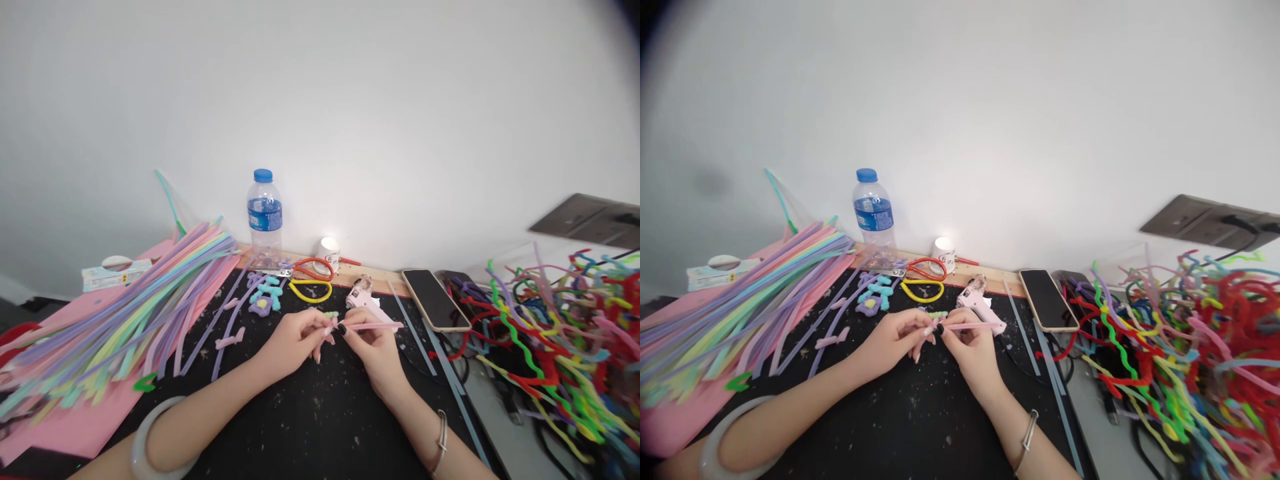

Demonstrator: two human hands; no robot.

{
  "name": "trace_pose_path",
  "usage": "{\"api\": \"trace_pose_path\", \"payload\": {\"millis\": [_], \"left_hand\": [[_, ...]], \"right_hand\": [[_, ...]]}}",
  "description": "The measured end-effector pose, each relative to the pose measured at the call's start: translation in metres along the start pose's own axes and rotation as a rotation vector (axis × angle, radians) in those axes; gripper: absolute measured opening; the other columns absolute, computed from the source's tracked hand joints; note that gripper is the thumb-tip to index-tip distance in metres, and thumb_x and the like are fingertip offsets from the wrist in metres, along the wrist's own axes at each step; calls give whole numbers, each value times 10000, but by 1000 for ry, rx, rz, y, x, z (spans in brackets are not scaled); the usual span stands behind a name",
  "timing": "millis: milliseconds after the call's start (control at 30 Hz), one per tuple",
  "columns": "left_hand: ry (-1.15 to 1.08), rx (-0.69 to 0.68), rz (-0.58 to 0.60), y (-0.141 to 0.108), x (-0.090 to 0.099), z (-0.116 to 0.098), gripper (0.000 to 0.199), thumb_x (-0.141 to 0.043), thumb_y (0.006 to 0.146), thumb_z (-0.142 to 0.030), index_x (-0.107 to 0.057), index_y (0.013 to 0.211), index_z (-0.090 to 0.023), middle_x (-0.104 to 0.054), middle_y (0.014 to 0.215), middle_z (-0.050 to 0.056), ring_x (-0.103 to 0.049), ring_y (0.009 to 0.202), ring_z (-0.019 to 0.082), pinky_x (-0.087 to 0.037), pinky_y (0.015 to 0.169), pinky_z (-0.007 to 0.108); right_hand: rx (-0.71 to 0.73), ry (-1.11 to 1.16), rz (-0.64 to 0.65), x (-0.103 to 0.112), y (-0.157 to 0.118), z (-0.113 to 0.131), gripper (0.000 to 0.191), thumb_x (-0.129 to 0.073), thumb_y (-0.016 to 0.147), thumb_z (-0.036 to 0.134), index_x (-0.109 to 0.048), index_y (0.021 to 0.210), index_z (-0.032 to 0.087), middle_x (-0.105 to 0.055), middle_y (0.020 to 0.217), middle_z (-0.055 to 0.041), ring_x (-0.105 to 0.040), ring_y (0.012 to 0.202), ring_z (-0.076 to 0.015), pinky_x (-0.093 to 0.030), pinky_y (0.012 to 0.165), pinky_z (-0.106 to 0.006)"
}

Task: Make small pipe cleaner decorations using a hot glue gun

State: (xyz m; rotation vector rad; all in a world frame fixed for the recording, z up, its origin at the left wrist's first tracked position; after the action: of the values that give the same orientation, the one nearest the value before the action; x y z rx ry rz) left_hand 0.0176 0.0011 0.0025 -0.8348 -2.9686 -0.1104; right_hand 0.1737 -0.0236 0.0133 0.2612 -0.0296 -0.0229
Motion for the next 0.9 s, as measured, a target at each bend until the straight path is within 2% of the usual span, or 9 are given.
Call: {"api": "trace_pose_path", "payload": {"millis": [233,400,533,700,900], "left_hand": [[-45,-7,28,1,0,2,156,-482,875,-238,-579,923,-126,-635,774,23,-514,471,66,-441,489,203],[-63,-15,38,2,0,4,165,-501,867,-236,-574,978,-138,-636,776,17,-518,483,69,-429,486,197],[-46,-20,22,2,1,3,174,-508,868,-257,-570,982,-142,-651,789,25,-519,498,76,-424,487,199],[-7,-16,25,1,1,1,166,-503,864,-223,-573,995,-148,-665,890,44,-518,524,74,-447,535,217],[-69,8,49,1,1,3,177,-500,858,-207,-573,1008,-147,-621,730,4,-533,528,89,-433,513,208]], "right_hand": [[19,8,33,-1,-3,4,106,-620,799,196,-609,694,185,-559,753,-11,-534,720,-145,-430,655,-263],[154,-255,150,-2,-2,11,139,-572,821,158,-598,686,176,-570,706,-24,-520,690,-156,-409,639,-280],[188,-402,121,0,-3,16,110,-588,806,179,-583,696,176,-534,653,-2,-454,573,-129,-359,531,-252],[205,-404,130,0,-7,14,247,-445,903,190,-539,675,184,-533,657,-7,-496,635,-141,-391,599,-268],[299,-504,261,-2,-9,13,198,-423,901,141,-538,745,185,-530,718,-26,-509,679,-150,-413,630,-282]]}}
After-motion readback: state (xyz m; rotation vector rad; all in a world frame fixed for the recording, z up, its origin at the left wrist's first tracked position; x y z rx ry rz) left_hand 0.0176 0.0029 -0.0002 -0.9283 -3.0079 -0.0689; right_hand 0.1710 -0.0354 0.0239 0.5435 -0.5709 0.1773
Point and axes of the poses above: each hand's wrist, its own y-axis towards the middle knuckle, its own x-axis out of the back of the hand, z = x × y, the point moved 2 cm from there along y, towards the middle knuckle
